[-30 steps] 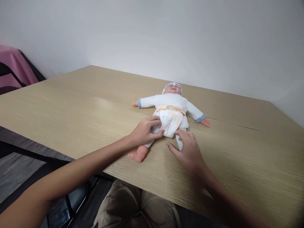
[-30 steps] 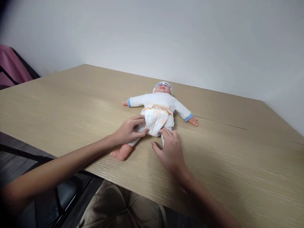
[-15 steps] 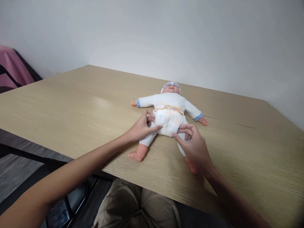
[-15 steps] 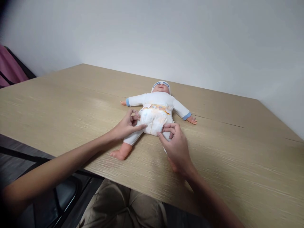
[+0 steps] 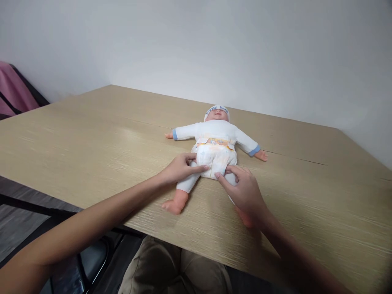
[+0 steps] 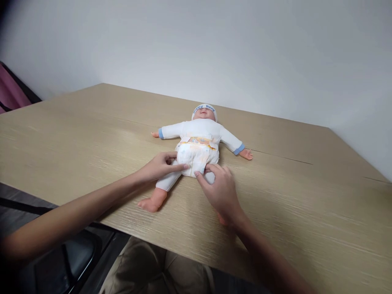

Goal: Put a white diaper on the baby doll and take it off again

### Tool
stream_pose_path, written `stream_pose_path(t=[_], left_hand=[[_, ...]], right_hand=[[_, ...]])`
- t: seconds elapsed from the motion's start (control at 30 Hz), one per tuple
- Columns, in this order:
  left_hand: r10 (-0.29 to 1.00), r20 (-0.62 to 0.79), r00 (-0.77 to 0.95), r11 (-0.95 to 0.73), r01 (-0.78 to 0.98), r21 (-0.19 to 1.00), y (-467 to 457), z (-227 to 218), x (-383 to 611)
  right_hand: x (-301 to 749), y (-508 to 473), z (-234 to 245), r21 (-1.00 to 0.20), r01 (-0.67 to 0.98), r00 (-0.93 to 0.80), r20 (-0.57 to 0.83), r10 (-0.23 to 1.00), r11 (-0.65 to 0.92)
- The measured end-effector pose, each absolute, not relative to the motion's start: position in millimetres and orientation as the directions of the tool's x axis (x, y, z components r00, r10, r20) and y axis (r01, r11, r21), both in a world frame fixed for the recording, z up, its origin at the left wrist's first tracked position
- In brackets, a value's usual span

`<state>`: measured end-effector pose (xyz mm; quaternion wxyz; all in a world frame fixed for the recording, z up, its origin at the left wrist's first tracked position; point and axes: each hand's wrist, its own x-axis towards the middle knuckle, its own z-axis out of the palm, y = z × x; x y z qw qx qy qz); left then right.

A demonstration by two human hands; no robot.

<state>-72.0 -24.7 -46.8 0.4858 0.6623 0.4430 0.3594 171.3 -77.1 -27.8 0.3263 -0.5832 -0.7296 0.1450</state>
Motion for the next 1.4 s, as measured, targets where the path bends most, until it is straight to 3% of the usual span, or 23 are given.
stream_pose_path(t=[0.13,0.23,0.43,0.57,0.67,0.8,0.9,1.0,1.23,1.4], left_hand=[[0.921,-0.086,0.379,0.091,0.006,0.996,-24,-45,-69],[0.918,-0.106,0.382,0.15,-0.087,0.985,-25,-43,-70],[0.933,-0.071,0.354,0.091,-0.041,0.995,-28,-46,-81],[0.973,0.074,0.219,-0.098,0.098,0.99,-39,-41,-91],[0.927,0.319,0.195,-0.37,0.347,0.862,-39,-23,-87],[0.734,0.556,0.389,-0.674,0.51,0.534,-5,3,-58],[0.634,0.516,0.576,-0.772,0.506,0.384,34,12,-28],[0.614,0.421,0.667,-0.789,0.534,0.305,61,12,-9],[0.662,0.373,0.651,-0.748,0.606,0.27,62,5,-2],[0.685,0.376,0.624,-0.724,0.642,0.254,58,3,3]], right_hand=[[174,-76,-29,-0.674,0.705,-0.036,0.277,0.96,0.221],[177,-79,-31,-0.709,0.678,0.014,0.272,0.962,0.191],[185,-94,-27,-0.628,0.73,-0.037,0.359,0.933,0.27],[202,-94,-12,-0.637,0.732,-0.044,0.311,0.949,0.243],[211,-72,4,-0.642,0.744,0.043,0.322,0.946,0.185],[210,-17,17,-0.64,0.751,0.011,0.258,0.966,0.162],[206,19,19,-0.612,0.772,-0.111,0.13,0.985,0.168],[208,32,15,-0.587,0.785,-0.186,0.084,0.979,0.199],[227,18,8,-0.652,0.678,-0.316,0.158,0.935,0.339],[240,23,0,-0.774,0.536,-0.251,0.234,0.939,0.336]])
